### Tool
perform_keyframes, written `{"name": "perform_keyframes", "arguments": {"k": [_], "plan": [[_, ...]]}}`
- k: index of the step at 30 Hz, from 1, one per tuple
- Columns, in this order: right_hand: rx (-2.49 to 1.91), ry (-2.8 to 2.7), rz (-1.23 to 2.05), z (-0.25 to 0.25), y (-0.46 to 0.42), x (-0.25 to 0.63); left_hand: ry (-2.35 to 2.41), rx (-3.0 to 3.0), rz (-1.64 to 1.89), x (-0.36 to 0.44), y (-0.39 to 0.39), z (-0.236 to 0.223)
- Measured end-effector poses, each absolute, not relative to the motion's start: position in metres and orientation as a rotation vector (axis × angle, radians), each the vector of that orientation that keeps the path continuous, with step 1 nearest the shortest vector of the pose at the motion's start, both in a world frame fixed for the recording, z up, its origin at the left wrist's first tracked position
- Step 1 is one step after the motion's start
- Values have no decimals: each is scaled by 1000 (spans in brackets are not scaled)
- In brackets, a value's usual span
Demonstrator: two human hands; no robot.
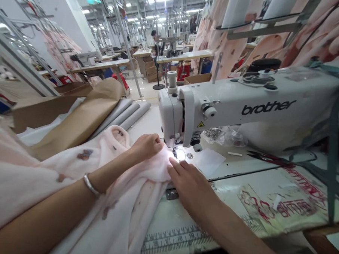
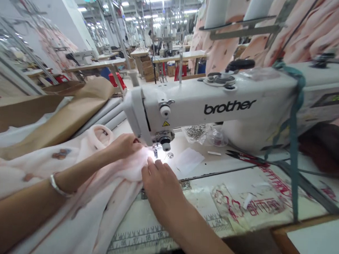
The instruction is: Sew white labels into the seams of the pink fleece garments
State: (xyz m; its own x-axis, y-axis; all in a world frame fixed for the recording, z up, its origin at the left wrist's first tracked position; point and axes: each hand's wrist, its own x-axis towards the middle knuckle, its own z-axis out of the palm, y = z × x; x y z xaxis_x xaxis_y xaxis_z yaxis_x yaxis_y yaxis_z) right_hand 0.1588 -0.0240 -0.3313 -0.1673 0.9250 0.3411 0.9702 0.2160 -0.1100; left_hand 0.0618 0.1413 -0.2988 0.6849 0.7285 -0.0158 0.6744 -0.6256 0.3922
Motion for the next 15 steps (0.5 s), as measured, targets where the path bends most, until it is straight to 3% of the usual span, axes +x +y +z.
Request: {"name": "perform_keyframes", "arguments": {"k": [5,9,15], "plan": [[-1275,-1781,5,-297,-62,123,1013,2246,221,3,64,-221],[-1213,-1586,233,-287,-89,101,878,2001,191,-29,0,-195],[-1177,-1118,1158,-278,-98,116,996,1984,301,-48,-25,-202]]}}
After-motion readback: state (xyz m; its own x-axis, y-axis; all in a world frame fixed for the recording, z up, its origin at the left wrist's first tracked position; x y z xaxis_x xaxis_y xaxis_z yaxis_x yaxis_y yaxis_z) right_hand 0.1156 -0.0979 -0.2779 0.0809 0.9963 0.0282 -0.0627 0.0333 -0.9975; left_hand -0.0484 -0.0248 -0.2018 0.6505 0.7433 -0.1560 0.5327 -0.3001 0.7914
